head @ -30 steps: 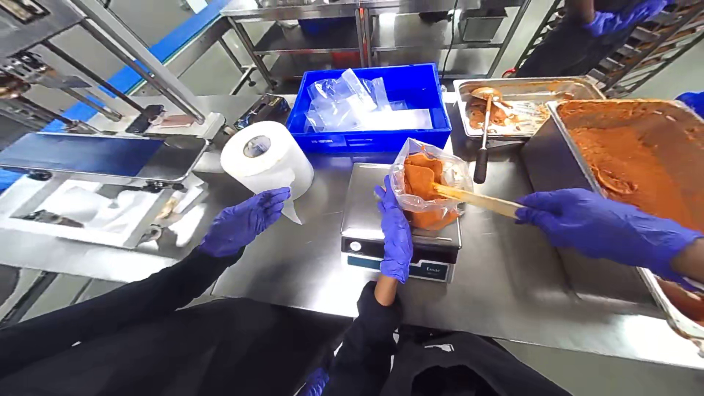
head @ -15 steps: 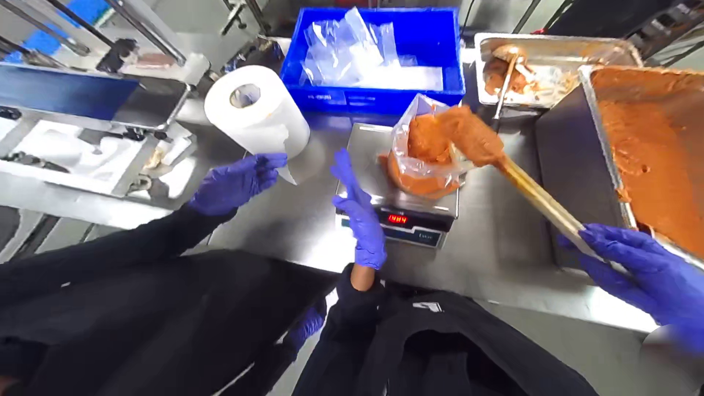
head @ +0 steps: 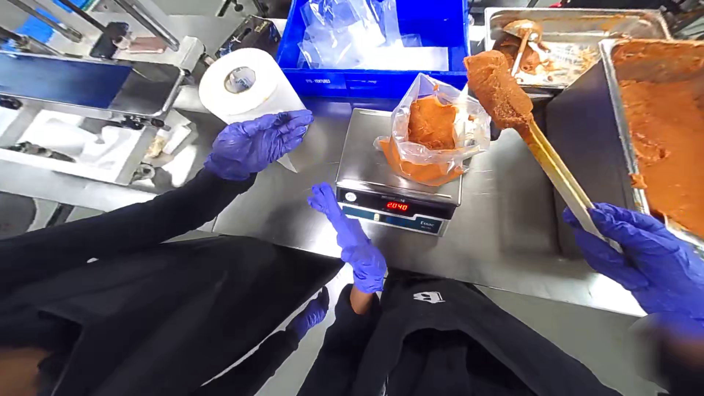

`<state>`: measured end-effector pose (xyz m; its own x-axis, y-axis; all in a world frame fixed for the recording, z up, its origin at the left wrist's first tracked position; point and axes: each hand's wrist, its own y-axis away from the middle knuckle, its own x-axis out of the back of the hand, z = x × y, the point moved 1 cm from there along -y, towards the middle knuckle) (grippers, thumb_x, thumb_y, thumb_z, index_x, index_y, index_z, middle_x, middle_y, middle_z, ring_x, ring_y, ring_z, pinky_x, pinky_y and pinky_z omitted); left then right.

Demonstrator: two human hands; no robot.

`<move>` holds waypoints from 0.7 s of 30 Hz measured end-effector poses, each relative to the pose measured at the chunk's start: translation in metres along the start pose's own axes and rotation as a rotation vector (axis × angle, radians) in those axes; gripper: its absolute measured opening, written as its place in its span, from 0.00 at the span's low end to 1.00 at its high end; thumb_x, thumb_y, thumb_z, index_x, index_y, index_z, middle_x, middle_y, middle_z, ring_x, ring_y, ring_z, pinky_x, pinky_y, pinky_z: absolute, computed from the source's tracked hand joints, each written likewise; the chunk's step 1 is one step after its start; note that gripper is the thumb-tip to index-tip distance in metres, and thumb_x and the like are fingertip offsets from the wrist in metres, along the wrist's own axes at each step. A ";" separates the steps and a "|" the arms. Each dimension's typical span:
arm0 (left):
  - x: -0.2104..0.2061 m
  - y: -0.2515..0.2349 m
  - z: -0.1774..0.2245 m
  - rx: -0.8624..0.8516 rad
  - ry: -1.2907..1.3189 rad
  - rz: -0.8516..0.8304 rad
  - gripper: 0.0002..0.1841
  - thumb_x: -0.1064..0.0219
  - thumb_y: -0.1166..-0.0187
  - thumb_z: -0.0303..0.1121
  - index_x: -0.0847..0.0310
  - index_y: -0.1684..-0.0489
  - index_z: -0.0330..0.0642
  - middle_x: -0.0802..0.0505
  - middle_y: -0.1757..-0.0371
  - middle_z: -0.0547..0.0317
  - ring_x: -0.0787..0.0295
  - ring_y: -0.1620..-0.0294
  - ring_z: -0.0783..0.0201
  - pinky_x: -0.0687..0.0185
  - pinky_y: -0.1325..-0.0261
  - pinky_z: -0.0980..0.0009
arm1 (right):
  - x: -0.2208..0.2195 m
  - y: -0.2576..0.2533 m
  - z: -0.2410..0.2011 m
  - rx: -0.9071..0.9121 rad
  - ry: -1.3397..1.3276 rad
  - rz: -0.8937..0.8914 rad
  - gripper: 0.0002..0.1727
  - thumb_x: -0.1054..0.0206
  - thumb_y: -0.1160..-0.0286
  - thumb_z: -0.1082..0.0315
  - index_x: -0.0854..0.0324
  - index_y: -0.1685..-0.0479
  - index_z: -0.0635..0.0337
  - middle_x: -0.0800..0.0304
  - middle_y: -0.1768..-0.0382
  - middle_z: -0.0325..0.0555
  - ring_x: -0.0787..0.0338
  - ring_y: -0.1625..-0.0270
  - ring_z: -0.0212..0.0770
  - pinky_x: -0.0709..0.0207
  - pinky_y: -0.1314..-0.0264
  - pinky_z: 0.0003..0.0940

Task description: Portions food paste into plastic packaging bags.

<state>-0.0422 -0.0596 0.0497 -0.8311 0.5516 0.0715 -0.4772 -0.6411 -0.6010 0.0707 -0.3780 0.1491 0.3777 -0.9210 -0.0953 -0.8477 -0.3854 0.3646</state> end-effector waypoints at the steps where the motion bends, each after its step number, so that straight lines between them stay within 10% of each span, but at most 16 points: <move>1: -0.002 0.003 0.000 -0.030 -0.031 0.001 0.52 0.73 0.20 0.75 0.48 0.08 0.39 0.49 0.04 0.50 0.76 0.03 0.57 0.83 0.05 0.54 | -0.001 0.002 0.003 0.009 -0.039 -0.004 0.21 0.53 0.14 0.65 0.11 0.65 0.44 0.12 0.78 0.25 0.31 0.91 0.14 0.39 0.93 0.09; 8: -0.010 0.021 0.001 -0.119 -0.098 -0.116 0.44 0.69 0.15 0.69 0.45 0.09 0.45 0.48 0.04 0.61 0.72 0.03 0.64 0.80 0.05 0.58 | 0.054 0.051 0.001 0.273 -0.224 0.075 0.13 0.42 0.13 0.58 0.09 0.53 0.42 0.13 0.77 0.23 0.25 0.86 0.14 0.34 0.87 0.08; 13: -0.015 0.043 -0.003 -0.169 0.023 -0.218 0.26 0.61 0.06 0.44 0.36 0.12 0.51 0.39 0.07 0.70 0.57 0.05 0.70 0.62 0.05 0.64 | 0.125 0.073 -0.019 0.412 0.383 0.903 0.15 0.45 0.10 0.60 0.22 0.33 0.51 0.08 0.72 0.27 0.17 0.81 0.19 0.23 0.81 0.15; 15: -0.022 0.050 0.002 -0.154 0.129 -0.251 0.24 0.60 0.05 0.41 0.31 0.14 0.56 0.34 0.09 0.75 0.50 0.07 0.72 0.53 0.06 0.67 | 0.154 0.048 -0.018 0.218 0.762 1.173 0.22 0.44 0.10 0.56 0.23 0.26 0.57 0.09 0.56 0.46 0.13 0.66 0.37 0.19 0.62 0.39; 17: -0.029 0.054 0.009 -0.141 0.207 -0.287 0.23 0.59 0.05 0.40 0.29 0.16 0.59 0.31 0.11 0.78 0.45 0.09 0.74 0.49 0.08 0.69 | 0.177 0.021 -0.022 -0.039 1.038 1.116 0.21 0.42 0.11 0.61 0.21 0.31 0.67 0.14 0.45 0.78 0.14 0.42 0.78 0.28 0.43 0.80; 21: -0.035 0.049 0.017 -0.111 0.321 -0.347 0.22 0.55 0.06 0.40 0.24 0.19 0.59 0.27 0.14 0.80 0.42 0.10 0.78 0.46 0.10 0.73 | 0.218 -0.016 -0.029 -0.252 1.282 0.967 0.15 0.40 0.13 0.63 0.14 0.49 0.66 0.12 0.52 0.79 0.15 0.44 0.84 0.30 0.50 0.85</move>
<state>-0.0411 -0.1198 0.0316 -0.4899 0.8707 0.0445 -0.6631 -0.3389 -0.6674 0.1776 -0.5710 0.1495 -0.0755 -0.1015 0.9920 -0.9095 0.4148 -0.0268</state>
